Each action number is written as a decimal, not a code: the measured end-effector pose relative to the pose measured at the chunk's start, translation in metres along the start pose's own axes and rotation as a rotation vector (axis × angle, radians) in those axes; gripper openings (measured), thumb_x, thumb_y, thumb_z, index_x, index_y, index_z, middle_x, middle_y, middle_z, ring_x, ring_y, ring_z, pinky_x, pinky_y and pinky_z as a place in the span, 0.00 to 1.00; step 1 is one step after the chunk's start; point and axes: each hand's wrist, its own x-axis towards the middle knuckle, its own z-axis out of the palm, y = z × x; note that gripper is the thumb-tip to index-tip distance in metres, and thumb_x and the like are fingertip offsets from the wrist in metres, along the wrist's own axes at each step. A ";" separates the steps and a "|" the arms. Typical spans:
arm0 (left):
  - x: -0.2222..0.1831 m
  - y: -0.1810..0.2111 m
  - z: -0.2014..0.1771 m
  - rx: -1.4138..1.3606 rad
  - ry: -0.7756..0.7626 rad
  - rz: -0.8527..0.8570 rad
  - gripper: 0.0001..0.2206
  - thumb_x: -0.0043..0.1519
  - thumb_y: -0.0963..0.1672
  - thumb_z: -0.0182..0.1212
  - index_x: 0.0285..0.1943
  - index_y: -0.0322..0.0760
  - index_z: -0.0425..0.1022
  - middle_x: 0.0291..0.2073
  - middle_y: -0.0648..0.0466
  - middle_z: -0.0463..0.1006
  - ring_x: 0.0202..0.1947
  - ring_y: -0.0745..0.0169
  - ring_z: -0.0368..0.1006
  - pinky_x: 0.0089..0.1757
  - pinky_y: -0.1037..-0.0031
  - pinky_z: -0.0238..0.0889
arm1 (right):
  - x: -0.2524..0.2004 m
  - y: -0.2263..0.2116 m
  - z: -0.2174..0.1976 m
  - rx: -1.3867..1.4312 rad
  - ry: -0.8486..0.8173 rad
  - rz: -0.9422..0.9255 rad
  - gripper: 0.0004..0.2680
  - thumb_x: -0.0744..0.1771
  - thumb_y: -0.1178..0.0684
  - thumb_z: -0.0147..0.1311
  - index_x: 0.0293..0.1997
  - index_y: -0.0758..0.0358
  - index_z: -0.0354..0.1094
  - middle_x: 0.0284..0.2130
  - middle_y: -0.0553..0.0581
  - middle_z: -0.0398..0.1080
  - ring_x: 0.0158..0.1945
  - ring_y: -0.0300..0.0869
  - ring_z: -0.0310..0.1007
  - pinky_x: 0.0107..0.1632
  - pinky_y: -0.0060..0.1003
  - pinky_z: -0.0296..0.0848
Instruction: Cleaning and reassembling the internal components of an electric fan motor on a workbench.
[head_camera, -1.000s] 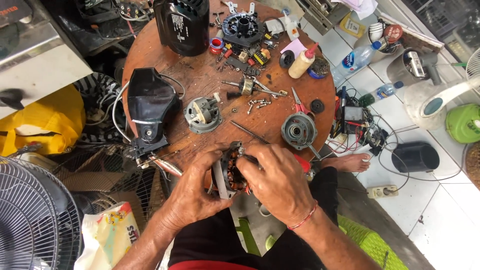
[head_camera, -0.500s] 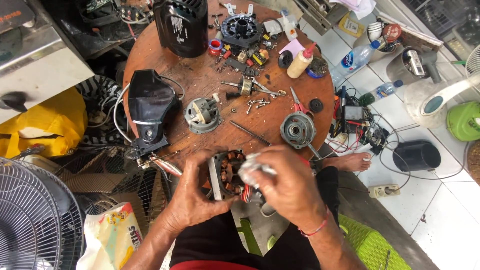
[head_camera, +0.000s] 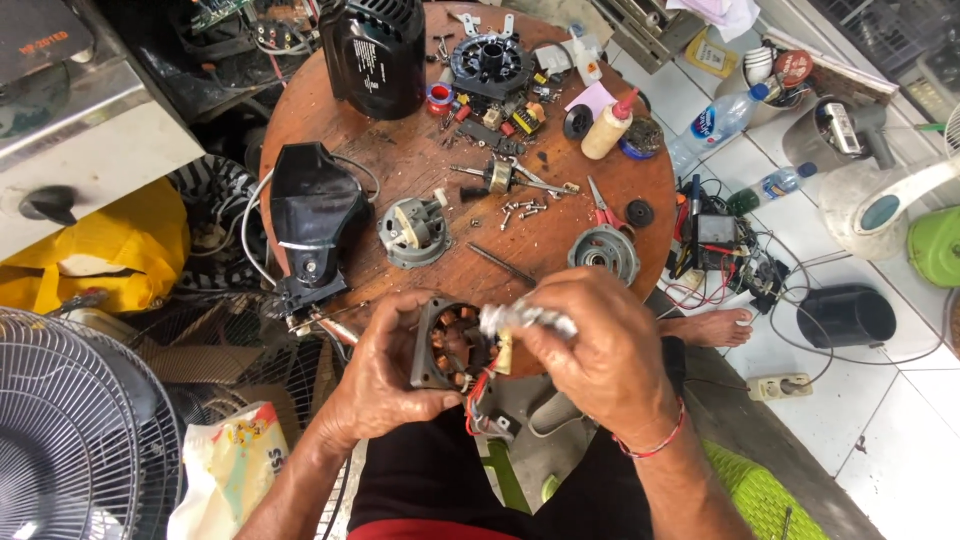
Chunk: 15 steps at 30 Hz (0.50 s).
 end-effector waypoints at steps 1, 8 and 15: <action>0.000 -0.001 -0.002 -0.001 -0.005 0.003 0.39 0.49 0.41 0.79 0.67 0.34 0.57 0.62 0.38 0.70 0.64 0.46 0.69 0.63 0.57 0.66 | 0.006 -0.005 0.000 -0.005 0.003 -0.001 0.10 0.65 0.53 0.65 0.41 0.63 0.67 0.35 0.57 0.74 0.36 0.44 0.73 0.37 0.38 0.73; -0.003 -0.022 -0.005 -0.030 -0.035 -0.124 0.47 0.39 0.41 0.86 0.69 0.31 0.60 0.58 0.43 0.75 0.59 0.56 0.69 0.57 0.61 0.66 | 0.027 -0.020 0.020 -0.179 -0.586 0.025 0.10 0.65 0.58 0.61 0.50 0.60 0.70 0.38 0.62 0.72 0.33 0.47 0.76 0.33 0.38 0.77; 0.001 -0.024 -0.029 -0.329 -0.095 -0.155 0.47 0.43 0.43 0.83 0.72 0.25 0.57 0.51 0.33 0.78 0.49 0.42 0.79 0.50 0.53 0.75 | 0.025 -0.005 -0.001 0.185 -0.161 0.122 0.06 0.65 0.52 0.64 0.41 0.56 0.74 0.38 0.56 0.73 0.38 0.52 0.77 0.39 0.43 0.75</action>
